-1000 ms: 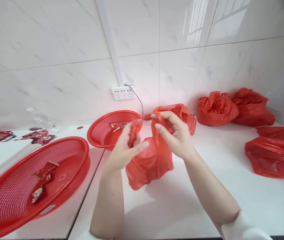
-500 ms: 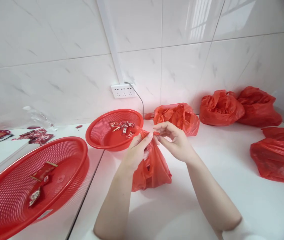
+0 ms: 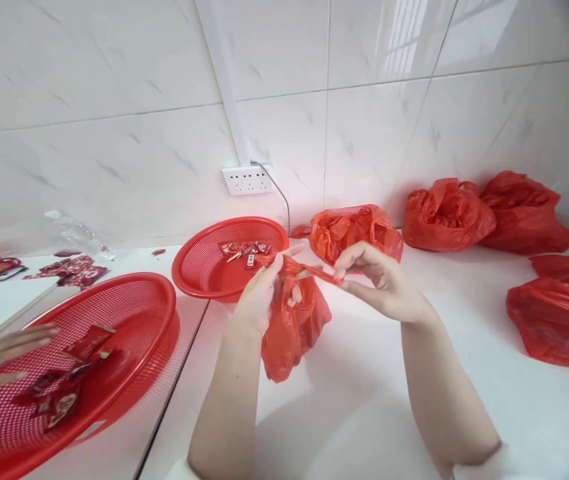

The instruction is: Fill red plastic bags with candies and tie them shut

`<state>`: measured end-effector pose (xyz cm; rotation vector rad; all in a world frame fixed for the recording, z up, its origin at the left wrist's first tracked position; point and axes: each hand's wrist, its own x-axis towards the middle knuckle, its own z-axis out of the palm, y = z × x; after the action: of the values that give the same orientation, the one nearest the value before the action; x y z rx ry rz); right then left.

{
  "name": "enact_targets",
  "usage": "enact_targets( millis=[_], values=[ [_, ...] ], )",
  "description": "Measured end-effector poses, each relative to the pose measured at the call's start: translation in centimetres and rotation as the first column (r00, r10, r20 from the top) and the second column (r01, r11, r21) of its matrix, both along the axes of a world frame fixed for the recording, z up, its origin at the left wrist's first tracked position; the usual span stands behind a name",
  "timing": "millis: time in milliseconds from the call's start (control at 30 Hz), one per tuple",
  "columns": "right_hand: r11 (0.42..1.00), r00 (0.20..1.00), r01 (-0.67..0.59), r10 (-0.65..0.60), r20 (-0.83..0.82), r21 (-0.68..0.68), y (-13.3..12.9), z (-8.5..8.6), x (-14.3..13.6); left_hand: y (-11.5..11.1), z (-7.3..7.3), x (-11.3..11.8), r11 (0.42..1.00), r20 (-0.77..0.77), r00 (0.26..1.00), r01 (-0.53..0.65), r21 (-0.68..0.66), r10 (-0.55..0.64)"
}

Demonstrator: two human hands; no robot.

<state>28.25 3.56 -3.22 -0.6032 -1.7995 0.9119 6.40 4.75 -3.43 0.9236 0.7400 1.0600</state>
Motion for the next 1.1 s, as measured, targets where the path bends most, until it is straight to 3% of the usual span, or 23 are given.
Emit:
enact_targets(
  millis=[100,167,233,267,300,333,367,433,467,500,533,633,733,967,1100],
  values=[
    [0.985,0.960,-0.173,0.170,0.221,-0.006,-0.5,0.5,0.4,-0.1,0.3,-0.1,0.995,0.095,0.992,0.093,-0.046,-0.088],
    [0.973,0.938,-0.231,0.229,0.260,-0.023,-0.3,0.5,0.4,-0.5,0.5,-0.2,0.989,0.021,0.988,0.150,-0.016,-0.150],
    [0.980,0.961,-0.196,0.201,0.188,-0.044,0.1,0.2,0.1,-1.0,0.5,-0.2,0.977,-0.174,0.976,0.154,0.144,-0.128],
    [0.987,0.981,-0.150,0.156,0.119,-0.062,0.4,-0.1,-0.2,-1.3,0.4,-0.2,0.948,-0.281,0.958,0.137,0.286,-0.054],
    [0.990,0.993,-0.108,0.112,0.045,-0.089,0.7,-0.4,-0.6,-1.5,0.2,-0.1,0.882,-0.367,0.929,0.124,0.455,0.059],
    [0.988,0.996,-0.091,0.089,-0.020,-0.126,0.9,-0.7,-1.1,-1.6,0.0,-0.1,0.773,-0.412,0.891,0.122,0.622,0.190],
    [0.980,0.993,-0.103,0.093,-0.066,-0.170,1.1,-1.1,-1.6,-1.6,-0.2,0.0,0.636,-0.412,0.855,0.133,0.760,0.314],
    [0.951,0.983,-0.172,0.147,-0.114,-0.258,1.4,-1.6,-2.6,-1.5,-0.6,0.3,0.380,-0.339,0.810,0.156,0.912,0.478],
    [0.937,0.978,-0.194,0.163,-0.127,-0.291,1.5,-1.9,-3.0,-1.3,-0.7,0.4,0.300,-0.299,0.803,0.158,0.941,0.516],
    [0.929,0.977,-0.200,0.165,-0.135,-0.312,1.6,-2.0,-3.4,-1.2,-0.8,0.5,0.269,-0.276,0.798,0.148,0.952,0.536],
    [0.928,0.978,-0.194,0.158,-0.138,-0.318,1.7,-2.1,-3.6,-1.0,-0.9,0.6,0.272,-0.264,0.795,0.129,0.954,0.546],
    [0.944,0.982,-0.167,0.134,-0.131,-0.284,1.8,-2.2,-3.8,-0.9,-1.0,0.8,0.377,-0.275,0.796,0.065,0.924,0.539],
    [0.949,0.986,-0.136,0.104,-0.127,-0.283,2.0,-2.2,-3.7,-0.9,-1.0,1.0,0.432,-0.262,0.819,0.020,0.901,0.510],
    [0.940,0.963,0.034,-0.122,-0.240,-0.340,2.4,-2.3,-3.3,-0.5,-1.1,1.2,0.579,-0.296,0.860,0.001,0.815,0.416],
    [0.943,0.970,0.014,-0.093,-0.225,-0.333,2.5,-2.3,-3.3,-0.4,-1.2,1.4,0.648,-0.296,0.907,0.034,0.761,0.300]
  ],
)
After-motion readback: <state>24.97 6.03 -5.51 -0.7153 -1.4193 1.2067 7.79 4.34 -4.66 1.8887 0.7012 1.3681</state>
